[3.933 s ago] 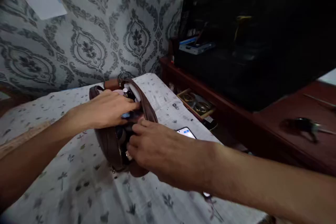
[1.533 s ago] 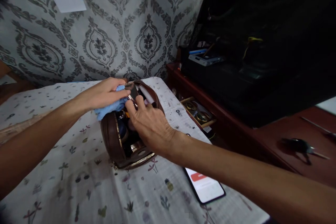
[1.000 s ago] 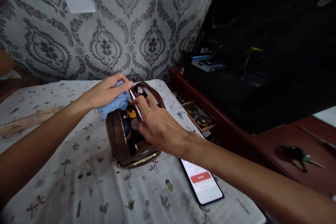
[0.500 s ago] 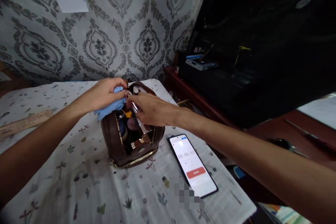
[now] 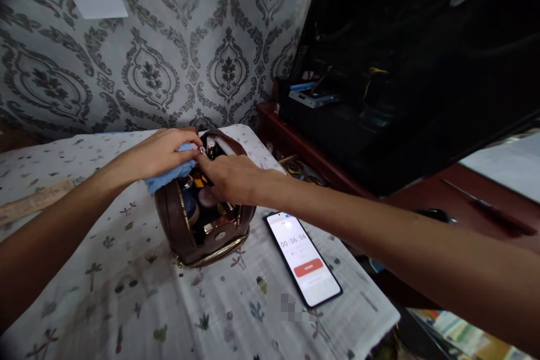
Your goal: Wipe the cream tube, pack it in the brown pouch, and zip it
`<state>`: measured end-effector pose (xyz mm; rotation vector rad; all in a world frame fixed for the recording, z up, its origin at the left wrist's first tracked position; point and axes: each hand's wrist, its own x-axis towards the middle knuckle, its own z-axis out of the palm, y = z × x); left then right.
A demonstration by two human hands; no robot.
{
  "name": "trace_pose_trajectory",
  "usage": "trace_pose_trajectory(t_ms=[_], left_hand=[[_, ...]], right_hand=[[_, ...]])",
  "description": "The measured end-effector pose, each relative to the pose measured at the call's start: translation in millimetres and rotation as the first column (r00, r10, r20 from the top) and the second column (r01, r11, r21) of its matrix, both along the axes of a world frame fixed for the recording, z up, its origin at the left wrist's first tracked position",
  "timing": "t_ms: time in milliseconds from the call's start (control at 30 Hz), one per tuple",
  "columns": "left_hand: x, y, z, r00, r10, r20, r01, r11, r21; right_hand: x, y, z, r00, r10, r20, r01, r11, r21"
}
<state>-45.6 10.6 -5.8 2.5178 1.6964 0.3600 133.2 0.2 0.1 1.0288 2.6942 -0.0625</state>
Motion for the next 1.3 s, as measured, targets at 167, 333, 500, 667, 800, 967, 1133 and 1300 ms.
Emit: trace_pose_trajectory(t_ms=[167, 333, 500, 667, 800, 967, 1133, 1300], left_hand=[[-0.8, -0.9, -2.2, 0.999, 0.049, -0.005, -0.049, 0.999, 0.007], [-4.9, -2.0, -1.3, 0.997, 0.047, 0.063, -0.048, 0.999, 0.008], [-4.6, -3.6, 1.5, 0.995, 0.058, 0.076, -0.058, 0.998, 0.000], [-5.5, -2.7, 1.2, 0.992, 0.061, 0.109, -0.062, 0.998, 0.007], [-8.0, 0.2, -1.8, 0.985, 0.036, 0.171, -0.040, 0.999, 0.020], [-9.9, 2.2, -5.5, 0.968, 0.041, 0.247, -0.044, 0.999, 0.008], [-8.6, -4.5, -5.9, 0.895, 0.099, 0.434, -0.075, 0.995, -0.072], [-8.9, -15.1, -4.0, 0.772, 0.122, 0.624, -0.157, 0.988, 0.000]], right_hand=[[-2.5, -6.9, -5.6, 0.995, -0.093, -0.017, 0.094, 0.994, 0.058], [6.1, 2.2, 0.8, 0.998, -0.029, -0.061, 0.030, 0.999, 0.023], [6.0, 8.4, -1.2, 0.997, 0.068, 0.031, -0.070, 0.996, 0.054], [4.3, 2.7, -9.5, 0.989, 0.119, 0.084, -0.128, 0.986, 0.105], [7.9, 2.5, -10.7, 0.992, 0.114, 0.057, -0.120, 0.986, 0.114], [12.9, 5.7, -9.2, 0.990, 0.142, 0.014, -0.143, 0.984, 0.107], [12.5, 5.0, -8.6, 0.990, 0.139, -0.031, -0.135, 0.985, 0.109], [9.1, 5.8, -13.3, 0.988, 0.131, -0.087, -0.119, 0.984, 0.131]])
